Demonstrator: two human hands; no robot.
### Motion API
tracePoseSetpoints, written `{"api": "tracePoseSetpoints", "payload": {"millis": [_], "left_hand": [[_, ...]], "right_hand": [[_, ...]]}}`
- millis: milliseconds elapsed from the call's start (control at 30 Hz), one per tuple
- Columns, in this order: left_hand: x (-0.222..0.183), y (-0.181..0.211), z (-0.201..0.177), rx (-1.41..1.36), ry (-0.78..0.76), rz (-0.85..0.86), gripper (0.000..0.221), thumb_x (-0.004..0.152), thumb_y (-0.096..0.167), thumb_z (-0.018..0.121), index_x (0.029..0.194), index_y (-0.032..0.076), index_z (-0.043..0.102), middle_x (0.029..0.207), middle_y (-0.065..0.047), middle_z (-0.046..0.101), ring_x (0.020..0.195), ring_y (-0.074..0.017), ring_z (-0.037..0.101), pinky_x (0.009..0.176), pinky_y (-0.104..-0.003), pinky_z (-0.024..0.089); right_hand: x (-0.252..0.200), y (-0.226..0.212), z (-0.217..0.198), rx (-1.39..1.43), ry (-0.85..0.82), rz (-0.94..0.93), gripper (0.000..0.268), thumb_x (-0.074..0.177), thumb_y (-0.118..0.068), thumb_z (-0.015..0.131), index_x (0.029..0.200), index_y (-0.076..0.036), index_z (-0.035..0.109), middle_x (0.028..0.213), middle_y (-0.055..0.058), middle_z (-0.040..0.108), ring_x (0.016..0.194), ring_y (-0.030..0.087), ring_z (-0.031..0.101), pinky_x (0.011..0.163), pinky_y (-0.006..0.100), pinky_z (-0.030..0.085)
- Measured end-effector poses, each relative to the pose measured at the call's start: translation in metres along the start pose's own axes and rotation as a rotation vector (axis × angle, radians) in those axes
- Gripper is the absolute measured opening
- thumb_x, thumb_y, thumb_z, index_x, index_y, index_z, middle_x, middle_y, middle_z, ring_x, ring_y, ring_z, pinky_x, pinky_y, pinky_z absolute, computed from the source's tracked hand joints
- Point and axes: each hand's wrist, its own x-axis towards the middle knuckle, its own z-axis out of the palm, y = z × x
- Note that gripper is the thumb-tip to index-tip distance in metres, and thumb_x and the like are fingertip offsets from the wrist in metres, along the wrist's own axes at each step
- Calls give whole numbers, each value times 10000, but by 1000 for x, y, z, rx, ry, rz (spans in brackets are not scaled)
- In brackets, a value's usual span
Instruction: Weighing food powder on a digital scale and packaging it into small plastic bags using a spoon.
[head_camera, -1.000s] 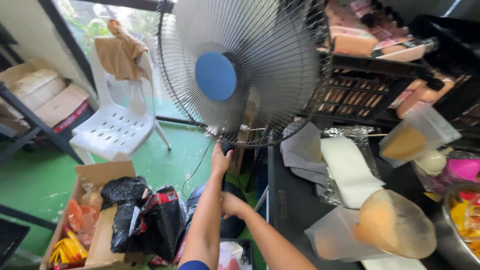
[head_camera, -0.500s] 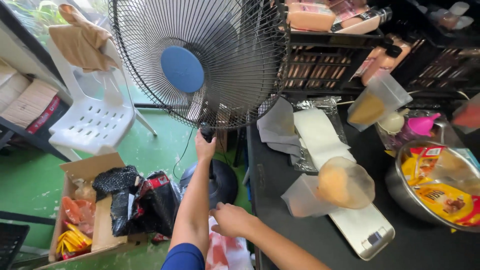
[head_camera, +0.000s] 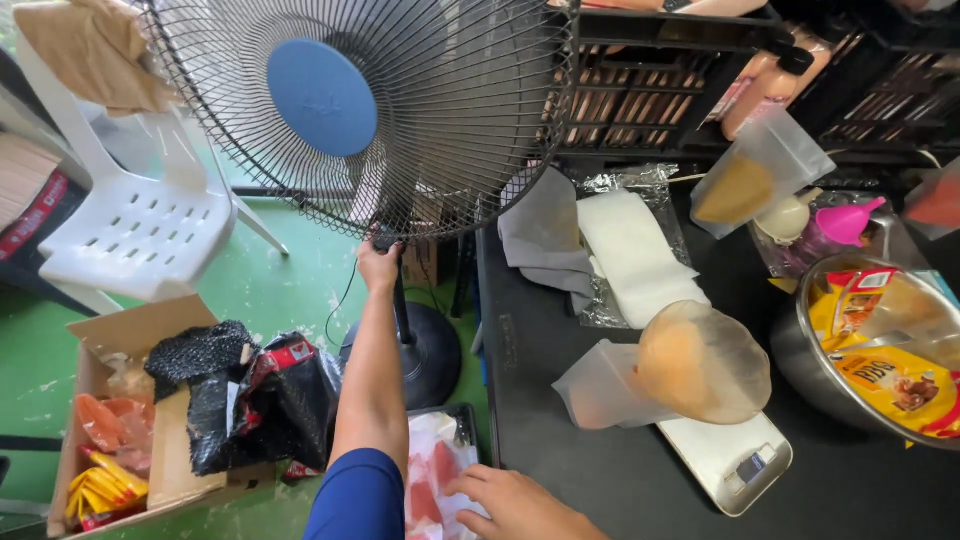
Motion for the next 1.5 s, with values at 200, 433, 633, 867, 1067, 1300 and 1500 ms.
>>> {"api": "tracePoseSetpoints", "payload": {"millis": [200,433,633,867,1067,1300,1500], "left_hand": [[-5,12,6,5,130,-45,464,879,249,821,1329,223,710,1179,-100,743,1057,-306,694,908,-439,535],[2,9,9,20,138,-122,290,838,296,825,1067,128,771,999,-58,778,949,-256,720,883,-408,537],[6,-7,11,74,226,93,348,765,333,869,1006,110,753,931,-138,777,913,-373,726,864,-455,527],[0,16,-1,144,182,18,284,802,262,832,1043,125,769,910,-128,776,972,-387,735,902,-497,574],[-48,7,-12,-18,42,-96,634,837,354,833,1409,206,602,1112,-147,761,1011,-317,751,935,-478,584],[-241,188,-126,-676,-291,-253,369,1043,268,619,1359,82,657,1183,-179,754,987,-242,748,860,-369,612],[-312,316,-151,-203,-347,80,144,933,415,784,861,299,832,724,23,775,809,-140,768,761,-275,573]], "right_hand": [[1,-17,-29,129,120,6,258,1037,-235,541,1259,-135,628,1208,56,609,1082,225,624,942,334,443],[43,-11,-46,202,129,115,406,1069,-356,473,1374,-115,593,1268,56,589,1090,187,629,939,340,463],[155,29,-61,255,624,-91,420,957,-116,517,1369,-51,572,1331,134,624,1114,234,682,999,357,505],[191,21,-96,285,648,71,508,967,-114,616,1464,-120,511,1309,159,612,1190,312,678,931,385,609],[175,16,-86,284,607,75,495,972,-101,610,1457,-82,516,1300,220,598,1163,350,684,925,436,609],[42,-89,-107,265,627,0,451,991,-112,595,1430,-25,538,1344,259,508,1151,403,664,912,420,617],[-107,-136,-155,150,916,-166,396,965,-73,601,1356,-8,598,1246,195,544,1080,349,673,870,391,615]]}}
